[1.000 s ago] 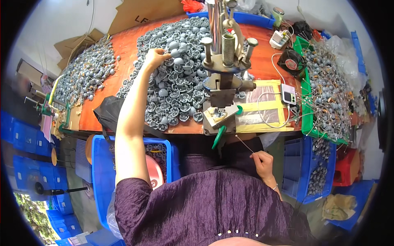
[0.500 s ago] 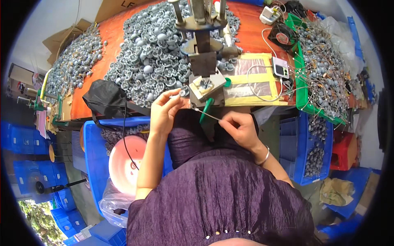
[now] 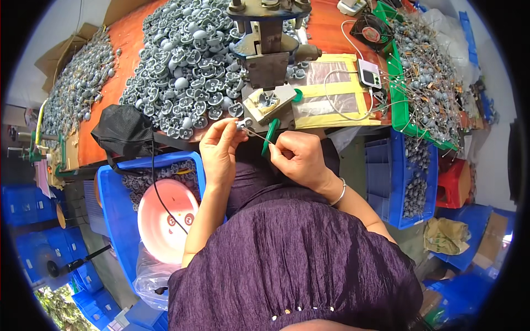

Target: Assembling small metal components using a manual press machine in a factory workshop.

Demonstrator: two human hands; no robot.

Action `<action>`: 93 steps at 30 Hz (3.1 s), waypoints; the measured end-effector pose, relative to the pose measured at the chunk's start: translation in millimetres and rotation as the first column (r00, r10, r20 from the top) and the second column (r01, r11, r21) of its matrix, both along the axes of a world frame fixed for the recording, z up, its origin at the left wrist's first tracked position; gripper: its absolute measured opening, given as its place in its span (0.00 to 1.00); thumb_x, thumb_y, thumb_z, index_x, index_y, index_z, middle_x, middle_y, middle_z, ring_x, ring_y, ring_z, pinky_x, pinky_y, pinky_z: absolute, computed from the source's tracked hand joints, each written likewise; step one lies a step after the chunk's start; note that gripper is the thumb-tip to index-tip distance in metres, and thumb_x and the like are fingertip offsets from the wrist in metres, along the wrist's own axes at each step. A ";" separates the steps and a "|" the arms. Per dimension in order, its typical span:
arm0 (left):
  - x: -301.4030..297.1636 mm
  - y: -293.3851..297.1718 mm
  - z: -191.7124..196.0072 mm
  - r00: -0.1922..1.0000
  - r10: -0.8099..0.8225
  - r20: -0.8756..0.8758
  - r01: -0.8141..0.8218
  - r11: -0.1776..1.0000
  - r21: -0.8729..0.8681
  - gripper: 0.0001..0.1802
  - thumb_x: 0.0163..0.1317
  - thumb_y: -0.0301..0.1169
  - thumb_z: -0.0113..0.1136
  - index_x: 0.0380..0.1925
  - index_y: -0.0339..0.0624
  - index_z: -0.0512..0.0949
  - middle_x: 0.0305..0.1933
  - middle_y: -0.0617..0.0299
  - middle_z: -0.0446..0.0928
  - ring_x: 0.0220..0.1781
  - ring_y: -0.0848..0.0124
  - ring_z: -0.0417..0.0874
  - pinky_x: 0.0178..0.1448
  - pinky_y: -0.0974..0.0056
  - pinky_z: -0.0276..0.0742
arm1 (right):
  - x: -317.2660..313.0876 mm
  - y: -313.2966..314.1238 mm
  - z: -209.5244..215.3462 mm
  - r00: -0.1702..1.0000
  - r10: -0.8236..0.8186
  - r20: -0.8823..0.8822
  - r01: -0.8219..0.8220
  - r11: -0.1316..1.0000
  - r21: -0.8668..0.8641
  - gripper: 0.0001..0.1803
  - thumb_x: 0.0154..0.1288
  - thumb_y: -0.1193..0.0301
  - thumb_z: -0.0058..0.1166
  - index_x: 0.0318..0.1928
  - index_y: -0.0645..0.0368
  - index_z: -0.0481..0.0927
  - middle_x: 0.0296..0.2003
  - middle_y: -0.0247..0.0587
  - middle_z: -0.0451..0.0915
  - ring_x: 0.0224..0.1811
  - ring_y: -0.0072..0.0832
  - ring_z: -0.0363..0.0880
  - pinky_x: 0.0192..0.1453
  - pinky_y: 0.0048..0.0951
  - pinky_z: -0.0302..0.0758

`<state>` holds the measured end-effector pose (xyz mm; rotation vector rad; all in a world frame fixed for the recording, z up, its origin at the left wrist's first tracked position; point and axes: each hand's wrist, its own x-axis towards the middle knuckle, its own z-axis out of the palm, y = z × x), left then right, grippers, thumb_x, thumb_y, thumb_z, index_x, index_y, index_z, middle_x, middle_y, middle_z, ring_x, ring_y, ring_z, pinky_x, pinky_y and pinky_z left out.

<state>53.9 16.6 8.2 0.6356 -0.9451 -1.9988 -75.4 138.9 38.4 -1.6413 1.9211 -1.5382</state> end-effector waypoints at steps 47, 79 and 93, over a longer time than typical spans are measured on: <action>-33.2 -3.5 13.2 0.813 0.193 0.550 0.339 0.611 -0.715 0.13 0.51 0.22 0.66 0.39 0.37 0.80 0.33 0.60 0.77 0.25 0.74 0.74 0.29 0.72 0.70 | -32.3 -45.0 -30.8 0.570 0.047 0.820 -0.173 0.983 0.063 0.07 0.65 0.72 0.55 0.38 0.60 0.72 0.26 0.26 0.75 0.25 0.11 0.72 0.28 0.15 0.67; -55.0 -22.9 -7.5 0.722 0.427 0.545 0.423 0.351 -0.835 0.08 0.54 0.25 0.63 0.36 0.39 0.81 0.29 0.55 0.73 0.32 0.59 0.76 0.36 0.58 0.70 | -69.9 -9.0 49.7 0.978 0.015 -0.207 -0.124 0.842 -0.524 0.11 0.53 0.69 0.63 0.25 0.57 0.73 0.29 0.40 0.75 0.38 0.35 0.77 0.52 0.35 0.72; -1.7 30.5 33.4 0.592 -0.712 0.378 0.794 0.596 -0.120 0.11 0.65 0.27 0.52 0.35 0.29 0.79 0.26 0.52 0.79 0.17 0.71 0.75 0.23 0.69 0.71 | -121.0 -8.1 9.8 0.881 -0.082 0.466 0.214 0.947 -0.239 0.08 0.62 0.71 0.55 0.34 0.64 0.80 0.25 0.33 0.80 0.28 0.15 0.74 0.33 0.22 0.70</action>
